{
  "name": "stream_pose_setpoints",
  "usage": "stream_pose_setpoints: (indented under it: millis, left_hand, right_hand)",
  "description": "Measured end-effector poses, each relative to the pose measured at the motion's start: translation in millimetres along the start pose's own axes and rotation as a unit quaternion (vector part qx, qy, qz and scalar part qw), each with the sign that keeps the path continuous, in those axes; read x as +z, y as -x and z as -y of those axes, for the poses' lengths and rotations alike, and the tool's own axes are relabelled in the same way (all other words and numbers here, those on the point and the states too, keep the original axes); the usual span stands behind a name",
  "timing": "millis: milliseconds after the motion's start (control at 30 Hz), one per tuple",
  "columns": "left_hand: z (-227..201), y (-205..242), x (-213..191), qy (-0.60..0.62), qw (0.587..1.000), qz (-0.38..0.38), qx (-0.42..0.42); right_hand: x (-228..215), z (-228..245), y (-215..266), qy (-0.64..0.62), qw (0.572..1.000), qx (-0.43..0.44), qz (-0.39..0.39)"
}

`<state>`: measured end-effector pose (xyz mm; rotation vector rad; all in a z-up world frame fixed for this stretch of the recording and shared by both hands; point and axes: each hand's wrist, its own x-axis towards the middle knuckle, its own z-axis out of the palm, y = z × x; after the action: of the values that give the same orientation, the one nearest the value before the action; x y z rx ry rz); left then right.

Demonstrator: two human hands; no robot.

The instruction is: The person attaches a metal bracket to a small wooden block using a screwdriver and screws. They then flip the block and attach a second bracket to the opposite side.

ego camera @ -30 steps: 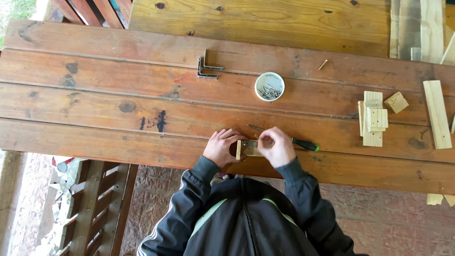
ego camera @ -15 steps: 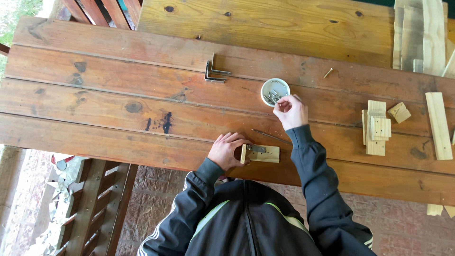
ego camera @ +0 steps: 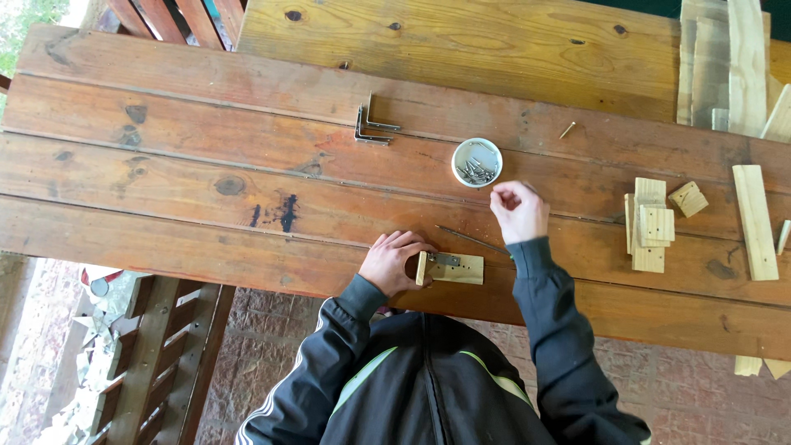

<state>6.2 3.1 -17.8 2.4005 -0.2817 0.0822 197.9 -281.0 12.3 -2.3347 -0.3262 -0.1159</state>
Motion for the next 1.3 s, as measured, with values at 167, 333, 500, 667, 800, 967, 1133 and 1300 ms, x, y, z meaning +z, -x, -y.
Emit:
stream_pose_setpoints:
  millis: [167,333,500,667,800,967,1133,1300]
  left_hand:
    - [-5,-2,-8,0.004,1.0,0.007,-0.001]
    - [-4,0,-5,0.0,1.0,0.004,-0.008]
    - [-3,1,-5,0.002,1.0,0.02,-0.012]
    - [-7,2,-7,0.0,1.0,0.017,-0.013]
    - [-7,3,-5,-0.004,1.0,0.014,-0.012]
    - [-15,3,-16,-0.002,1.0,0.013,-0.005]
    - [-13,4,-11,-0.011,1.0,0.006,-0.007]
    - [-16,2,-13,-0.021,0.999,0.017,-0.018]
  right_hand:
    - [-14,16,45,0.002,1.0,0.005,-0.015]
    - [-24,41,81,-0.029,0.997,-0.064,0.038]
    - [-23,48,107,-0.042,0.968,-0.135,0.208]
    - [-16,35,117,0.029,0.964,-0.168,0.205]
    - [-17,32,120,0.05,0.96,-0.167,0.219]
    - [-14,29,121,0.074,0.956,-0.177,0.224]
    - [-11,22,123,0.078,0.954,-0.177,0.228]
    - [-11,25,124,0.064,0.954,-0.169,0.239]
